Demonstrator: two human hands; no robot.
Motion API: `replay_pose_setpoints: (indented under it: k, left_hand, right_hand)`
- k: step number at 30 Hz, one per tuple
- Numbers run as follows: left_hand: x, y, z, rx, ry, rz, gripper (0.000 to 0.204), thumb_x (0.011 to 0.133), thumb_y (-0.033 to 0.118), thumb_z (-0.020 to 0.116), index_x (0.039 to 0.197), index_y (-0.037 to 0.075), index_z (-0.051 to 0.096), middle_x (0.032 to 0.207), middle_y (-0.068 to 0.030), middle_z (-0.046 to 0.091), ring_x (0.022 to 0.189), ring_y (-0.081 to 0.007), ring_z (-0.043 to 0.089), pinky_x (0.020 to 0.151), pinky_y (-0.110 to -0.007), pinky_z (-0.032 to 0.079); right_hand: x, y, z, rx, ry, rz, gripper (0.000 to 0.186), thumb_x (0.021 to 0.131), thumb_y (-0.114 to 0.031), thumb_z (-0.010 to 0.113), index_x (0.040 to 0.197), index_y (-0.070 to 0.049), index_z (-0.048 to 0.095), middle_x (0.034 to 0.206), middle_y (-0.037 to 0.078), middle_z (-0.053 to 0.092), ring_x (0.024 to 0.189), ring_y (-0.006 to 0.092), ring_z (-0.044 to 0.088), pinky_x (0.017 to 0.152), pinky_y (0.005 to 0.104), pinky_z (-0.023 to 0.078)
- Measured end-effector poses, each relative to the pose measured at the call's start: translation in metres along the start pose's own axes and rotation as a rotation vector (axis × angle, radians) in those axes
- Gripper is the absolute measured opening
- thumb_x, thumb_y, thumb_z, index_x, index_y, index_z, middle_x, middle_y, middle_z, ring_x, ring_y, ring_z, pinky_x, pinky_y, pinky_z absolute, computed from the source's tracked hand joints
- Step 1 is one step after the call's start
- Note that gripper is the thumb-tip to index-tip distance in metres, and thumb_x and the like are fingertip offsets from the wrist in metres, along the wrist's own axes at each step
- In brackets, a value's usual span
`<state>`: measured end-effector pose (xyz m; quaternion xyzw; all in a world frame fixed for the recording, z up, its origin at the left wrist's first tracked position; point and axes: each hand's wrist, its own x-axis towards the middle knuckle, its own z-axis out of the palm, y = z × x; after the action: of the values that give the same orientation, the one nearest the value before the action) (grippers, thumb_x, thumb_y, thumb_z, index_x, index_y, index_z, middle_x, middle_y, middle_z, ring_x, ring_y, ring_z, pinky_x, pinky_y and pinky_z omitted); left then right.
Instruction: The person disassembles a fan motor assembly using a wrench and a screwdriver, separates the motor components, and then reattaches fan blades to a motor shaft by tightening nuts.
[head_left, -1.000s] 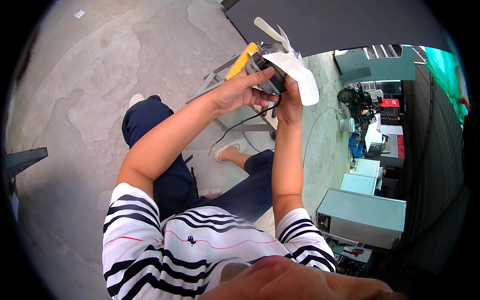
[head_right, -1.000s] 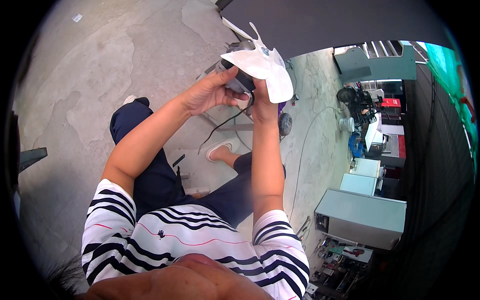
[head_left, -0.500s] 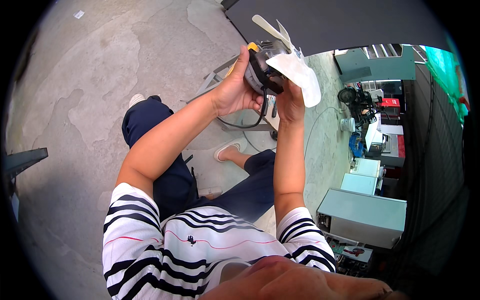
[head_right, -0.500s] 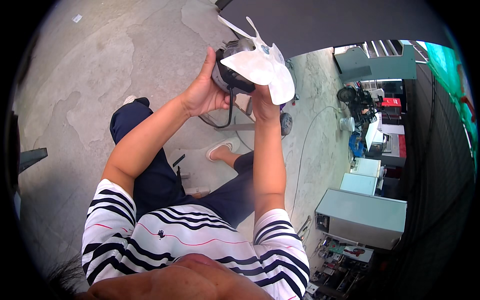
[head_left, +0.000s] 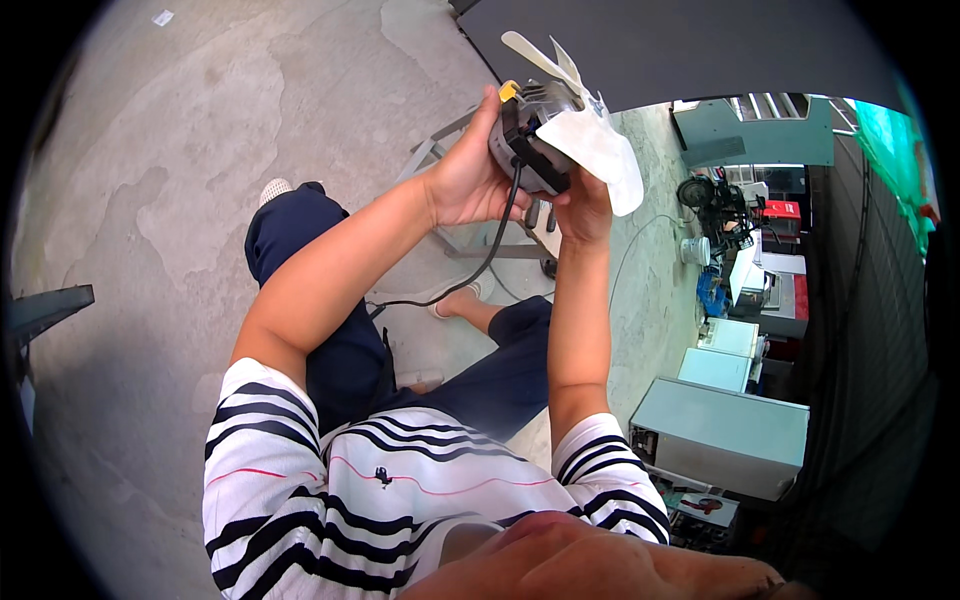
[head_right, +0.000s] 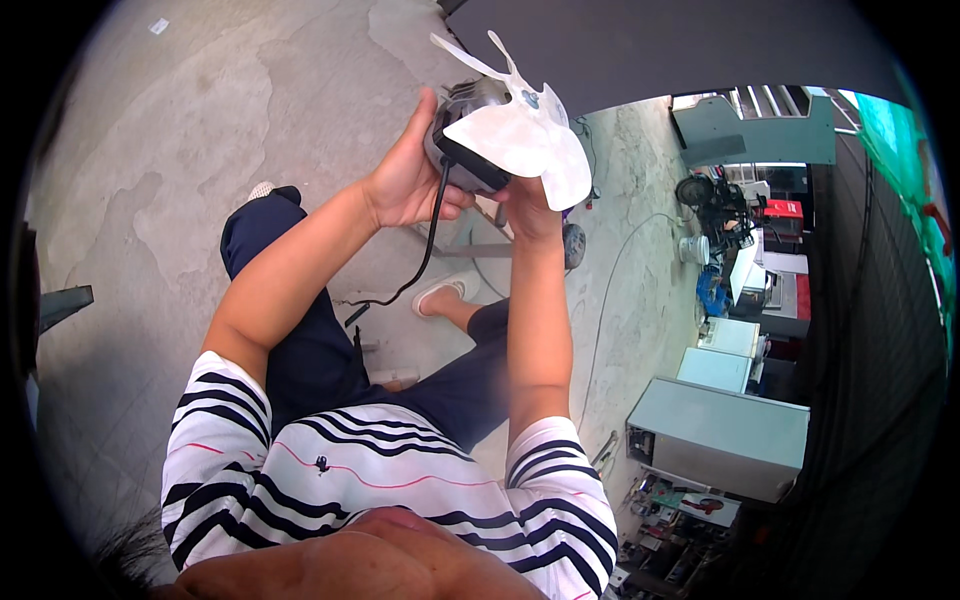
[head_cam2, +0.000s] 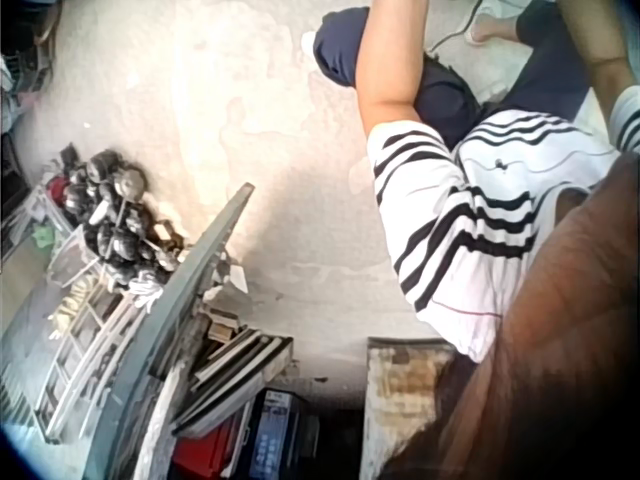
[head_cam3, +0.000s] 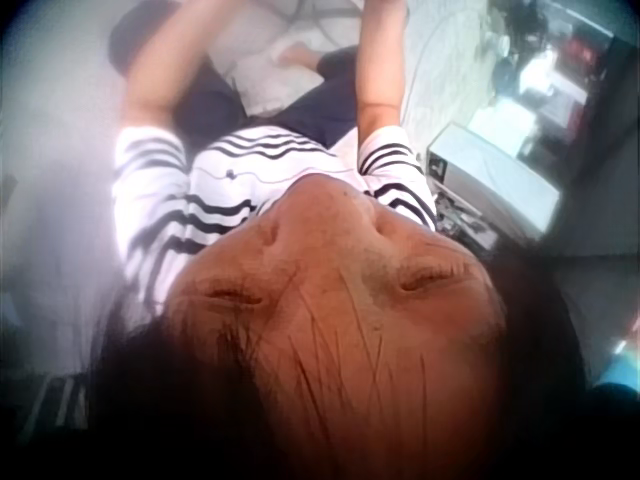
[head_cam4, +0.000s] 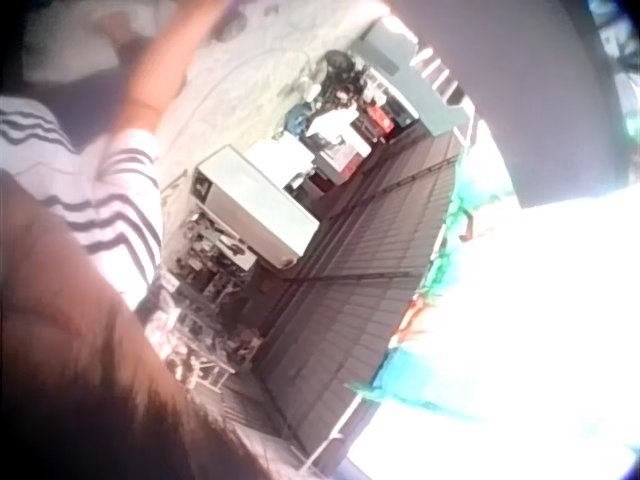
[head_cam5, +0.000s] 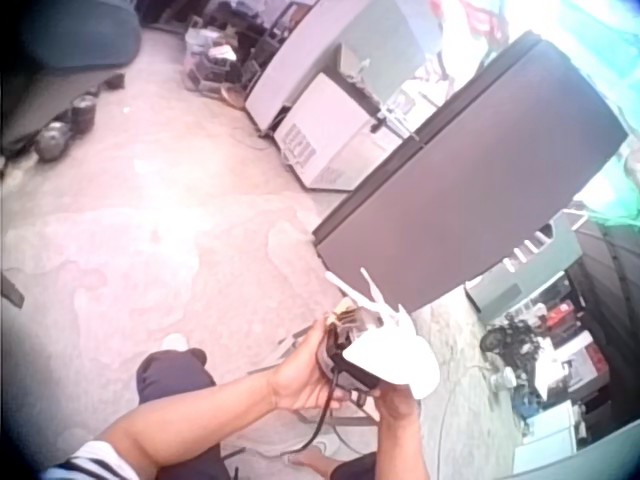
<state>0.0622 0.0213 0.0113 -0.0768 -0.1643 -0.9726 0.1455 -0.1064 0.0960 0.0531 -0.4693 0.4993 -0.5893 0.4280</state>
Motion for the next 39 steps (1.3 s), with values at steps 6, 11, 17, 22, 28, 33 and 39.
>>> replay_pose_setpoints:
  k: [6,11,17,22,28,33,39]
  left_hand:
    - [-0.001,-0.001,0.002,0.071,-0.002,-0.002,0.094,0.080,0.089,0.015,0.130,0.018,0.052,0.104,-0.0232,0.066,0.055,-0.0106,0.045,0.050,-0.023,0.043]
    - [-0.001,-0.004,0.002,0.022,-0.024,-0.012,0.094,0.080,0.088,0.015,0.130,0.017,0.051,0.106,-0.0260,0.064,0.054,-0.0093,0.046,0.052,-0.023,0.047]
    - [0.002,-0.005,-0.004,-0.040,-0.090,-0.003,0.097,0.081,0.088,0.018,0.128,0.010,0.052,0.107,-0.0282,0.063,0.056,-0.0102,0.051,0.054,-0.025,0.054]
    - [0.003,-0.006,-0.007,-0.058,-0.098,-0.012,0.097,0.081,0.088,0.019,0.127,0.009,0.052,0.105,-0.0277,0.064,0.057,-0.0109,0.052,0.054,-0.025,0.055]
    - [0.005,-0.004,-0.007,-0.055,-0.104,0.011,0.104,0.078,0.090,0.012,0.128,0.007,0.050,0.093,-0.0234,0.068,0.053,-0.0165,0.064,0.051,-0.024,0.057]
    - [0.005,-0.003,-0.006,-0.041,-0.097,0.024,0.103,0.079,0.089,0.011,0.129,0.008,0.050,0.094,-0.0239,0.068,0.054,-0.0164,0.063,0.052,-0.025,0.057]
    - [0.005,-0.003,-0.007,-0.103,-0.121,0.004,0.100,0.081,0.087,0.010,0.131,0.010,0.049,0.094,-0.0250,0.068,0.056,-0.0155,0.063,0.054,-0.026,0.057]
  right_hand:
    - [0.002,0.003,0.000,0.048,-0.007,-0.042,0.079,0.075,-0.040,0.075,0.137,-0.001,0.045,0.130,0.014,0.056,0.117,0.0265,0.059,0.095,0.0358,0.053]
    - [-0.001,0.000,0.017,0.087,-0.002,-0.063,0.080,0.077,-0.045,0.072,0.139,-0.002,0.043,0.129,0.013,0.057,0.115,0.0264,0.061,0.093,0.0355,0.054]
    - [0.002,0.005,0.003,0.085,0.013,0.029,0.078,0.081,-0.050,0.068,0.137,-0.002,0.045,0.128,0.013,0.059,0.108,0.0240,0.064,0.078,0.0297,0.059]
    - [0.005,-0.001,0.009,0.104,0.001,0.068,0.078,0.082,-0.052,0.066,0.137,-0.001,0.045,0.127,0.015,0.059,0.101,0.0203,0.066,0.059,0.0200,0.056]
    - [0.005,0.002,0.005,0.076,0.040,0.044,0.079,0.082,-0.053,0.065,0.137,0.001,0.045,0.126,0.016,0.059,0.098,0.0177,0.066,0.048,0.0161,0.051]
    - [0.005,-0.003,0.010,0.005,0.024,0.033,0.080,0.080,-0.051,0.068,0.137,-0.001,0.045,0.126,0.015,0.059,0.102,0.0211,0.066,0.054,0.0179,0.056]
    - [0.004,0.001,0.008,0.048,0.074,0.051,0.078,0.079,-0.048,0.070,0.138,-0.003,0.044,0.127,0.013,0.059,0.105,0.0217,0.065,0.064,0.0234,0.059]
